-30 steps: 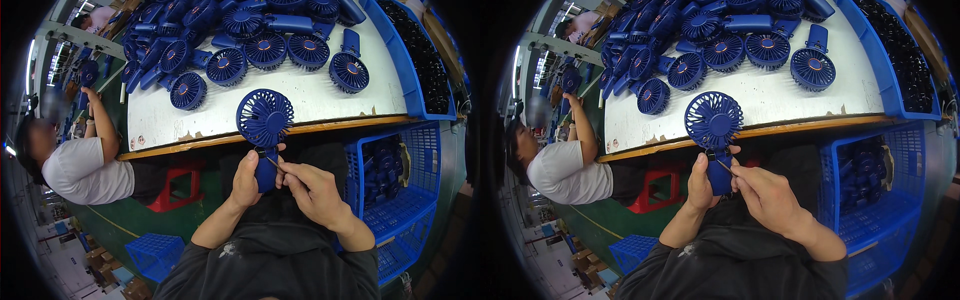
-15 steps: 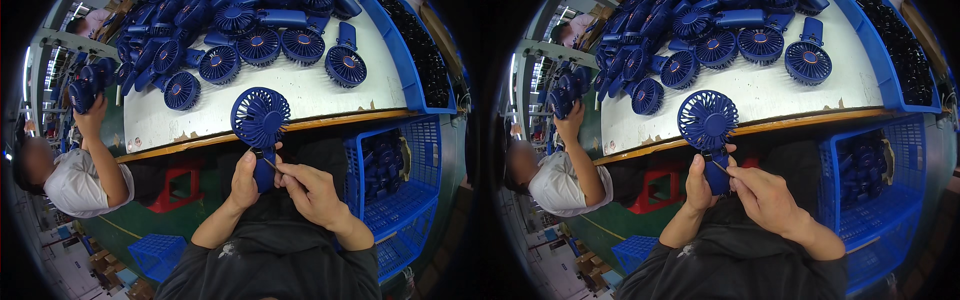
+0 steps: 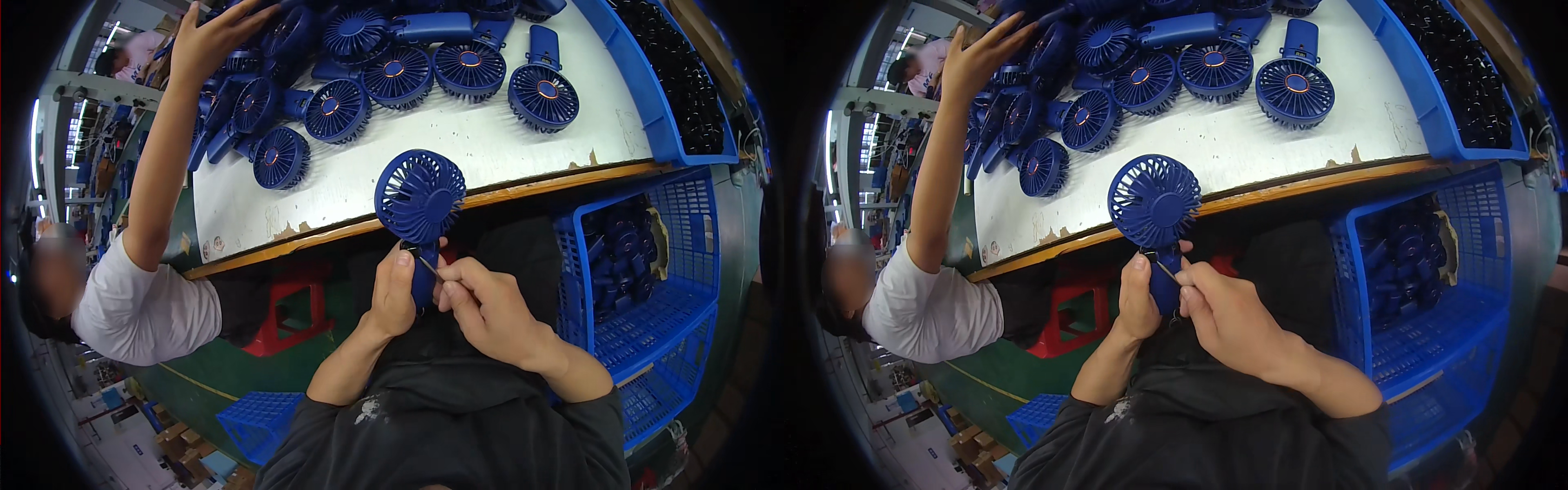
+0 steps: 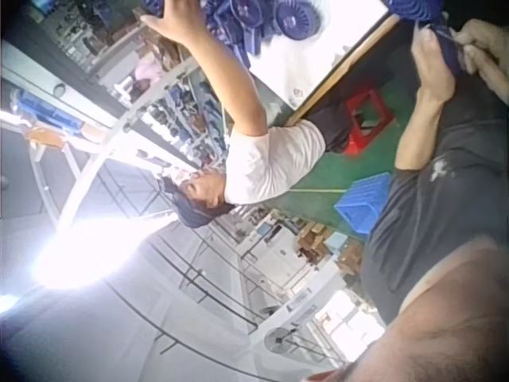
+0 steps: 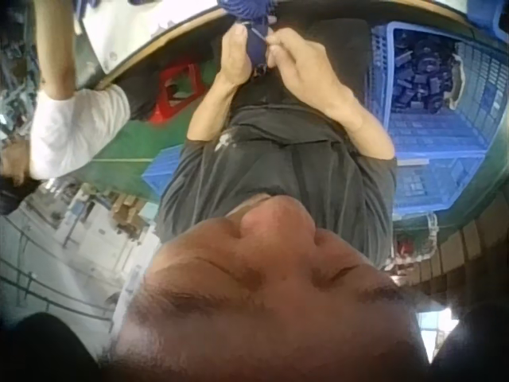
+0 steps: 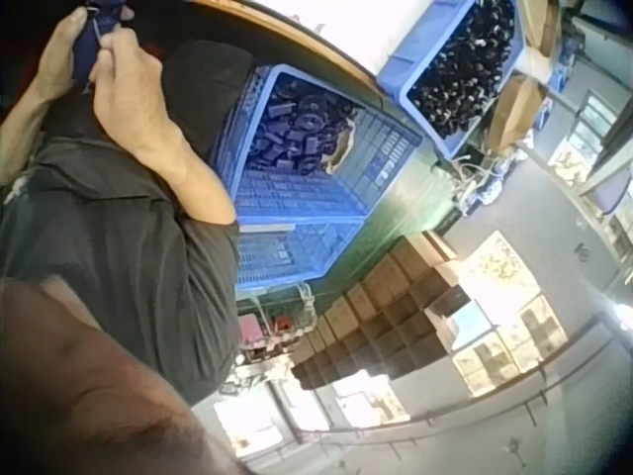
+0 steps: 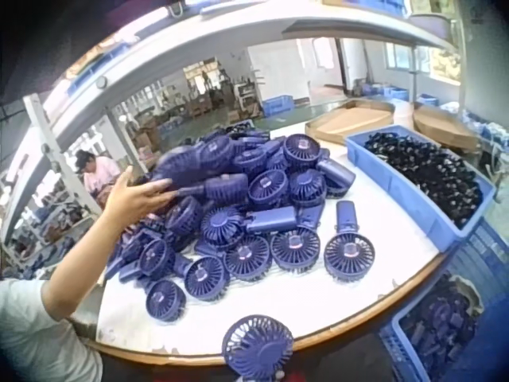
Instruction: Assembling small blue portable handheld fans at a factory workbench by attaching components.
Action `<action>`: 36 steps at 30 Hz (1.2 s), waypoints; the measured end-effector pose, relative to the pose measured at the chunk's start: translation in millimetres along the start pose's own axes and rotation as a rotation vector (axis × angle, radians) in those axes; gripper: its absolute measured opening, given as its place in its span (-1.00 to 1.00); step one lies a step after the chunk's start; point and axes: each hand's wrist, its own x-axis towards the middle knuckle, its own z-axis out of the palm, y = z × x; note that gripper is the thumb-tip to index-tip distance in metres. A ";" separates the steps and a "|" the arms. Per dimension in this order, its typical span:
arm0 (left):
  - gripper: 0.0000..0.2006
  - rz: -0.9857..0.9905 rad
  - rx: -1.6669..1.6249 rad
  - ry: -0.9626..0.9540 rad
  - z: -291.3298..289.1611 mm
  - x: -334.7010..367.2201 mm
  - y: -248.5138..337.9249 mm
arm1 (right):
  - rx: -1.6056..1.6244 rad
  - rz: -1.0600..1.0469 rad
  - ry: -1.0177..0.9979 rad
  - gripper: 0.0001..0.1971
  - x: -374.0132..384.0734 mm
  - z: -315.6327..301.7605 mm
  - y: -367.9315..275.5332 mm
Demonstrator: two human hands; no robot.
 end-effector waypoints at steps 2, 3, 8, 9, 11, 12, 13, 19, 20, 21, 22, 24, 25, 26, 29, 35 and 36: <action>-0.40 0.048 -0.014 0.063 7.0 5.1 3.2 | 0.114 0.044 -0.008 -0.88 2.7 -2.7 0.4; -0.40 -0.028 -0.097 0.027 4.7 4.8 -0.4 | 0.193 0.136 -0.048 -0.89 4.7 -9.6 -2.5; -0.39 -0.196 -0.296 -0.074 -0.5 2.0 -7.2 | 0.210 0.301 0.047 -0.87 -2.3 -54.2 -4.8; -0.41 -0.214 -0.291 -0.106 0.6 2.0 -9.5 | 0.242 0.251 0.229 -0.83 4.7 -60.3 -1.4; -0.41 -0.206 -0.210 -0.161 3.4 -2.2 -10.3 | 0.294 0.226 0.252 -0.66 34.1 -71.1 -7.8; -0.41 -0.189 -0.117 -0.213 2.2 -0.4 -9.3 | 0.340 0.240 0.177 -0.63 48.1 -71.2 -10.2; -0.42 -0.192 -0.131 -0.197 -1.5 -0.7 -11.6 | 0.288 0.357 0.054 -0.64 47.4 -73.6 -10.0; -0.54 -0.140 0.004 -0.048 -24.9 8.2 -36.2 | 0.110 0.262 -0.015 -0.71 -3.3 -49.3 -6.7; -0.56 -0.079 0.179 -0.123 -24.4 8.3 -35.1 | 0.007 0.309 0.001 -0.70 7.8 -50.3 3.0; -0.58 -0.027 0.348 -0.207 -18.9 6.4 -30.6 | -0.055 0.356 0.001 -0.68 15.8 -49.1 15.1; -0.64 0.041 0.454 -0.227 -15.5 8.3 -30.8 | -0.032 0.448 -0.094 -0.64 24.4 -43.9 25.9; -0.69 0.053 0.556 -0.292 -11.2 12.4 -28.2 | -0.031 0.461 -0.210 -0.61 28.2 -38.9 36.6; -0.73 0.123 0.616 -0.299 -12.0 13.0 -34.0 | -0.022 0.428 -0.193 -0.61 26.2 -34.5 46.3; -0.73 0.118 0.621 -0.328 -12.4 14.9 -37.7 | -0.002 0.470 -0.196 -0.63 26.7 -33.6 52.9; -0.73 0.073 0.649 -0.408 -8.7 18.8 -49.1 | 0.119 0.608 -0.152 -0.67 17.9 -29.4 74.6; -0.66 -0.017 0.714 -0.405 5.0 10.9 -65.1 | 0.238 0.665 0.076 -0.76 -5.6 -17.8 104.0; -0.64 -0.085 0.726 -0.402 9.0 15.6 -57.5 | 0.241 0.670 0.077 -0.76 -6.3 -18.0 104.8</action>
